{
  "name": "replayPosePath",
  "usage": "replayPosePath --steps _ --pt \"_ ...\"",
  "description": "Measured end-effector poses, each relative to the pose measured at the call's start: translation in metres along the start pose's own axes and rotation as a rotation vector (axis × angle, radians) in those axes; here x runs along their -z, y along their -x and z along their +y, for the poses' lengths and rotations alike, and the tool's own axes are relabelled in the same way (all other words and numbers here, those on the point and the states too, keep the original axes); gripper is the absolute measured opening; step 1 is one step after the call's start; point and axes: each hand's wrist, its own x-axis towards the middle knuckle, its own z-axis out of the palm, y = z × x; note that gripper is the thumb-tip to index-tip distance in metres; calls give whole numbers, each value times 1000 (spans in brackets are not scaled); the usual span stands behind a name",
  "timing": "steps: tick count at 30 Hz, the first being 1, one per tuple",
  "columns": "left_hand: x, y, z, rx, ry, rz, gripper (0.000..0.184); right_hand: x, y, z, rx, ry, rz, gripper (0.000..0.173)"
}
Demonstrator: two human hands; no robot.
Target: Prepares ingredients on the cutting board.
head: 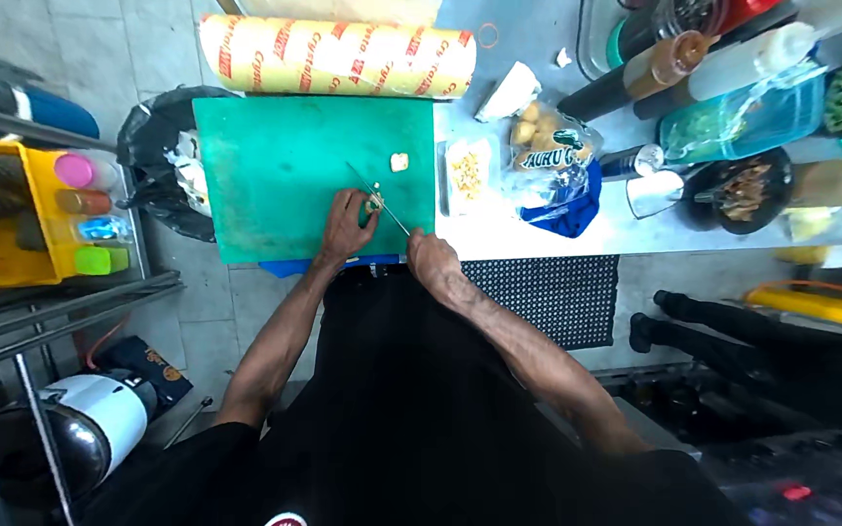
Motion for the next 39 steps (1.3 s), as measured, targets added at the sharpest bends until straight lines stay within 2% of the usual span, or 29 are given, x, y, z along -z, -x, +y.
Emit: replayPosePath --steps 3,6,9,11,13,18,22,26,30,33,36,39 --pt "-5 -3 -3 -72 -26 17 25 -40 -45 -5 52 -51 146 31" --pt "-5 -7 -5 -108 -24 41 22 -41 -66 -12 85 -57 201 32" --pt "0 -4 -3 -60 -17 18 29 -15 -51 -12 94 -41 131 32" --pt "6 -1 -1 -6 5 10 34 2 -22 -12 75 -12 52 31" --pt "5 3 -4 7 15 -13 33 1 -5 -13 32 -9 -5 31" --pt "-2 1 -10 -25 23 -3 22 -51 -59 -13 71 -57 170 33" --pt "5 2 -8 -41 31 -25 25 -28 -53 -15 101 -35 133 32" --pt "17 4 -10 -17 58 -50 24 -1 -12 -19 40 -20 -3 31" --pt "11 0 -14 -47 71 -66 18 -46 -47 -16 77 -65 127 31" --pt "14 0 -15 -50 83 -76 16 -51 -59 -15 117 -70 164 35" --pt "18 -1 -14 -32 83 -83 19 -26 -45 -16 100 -32 111 35" --pt "24 6 -16 13 66 -72 21 -3 -11 -21 41 -23 -8 32"
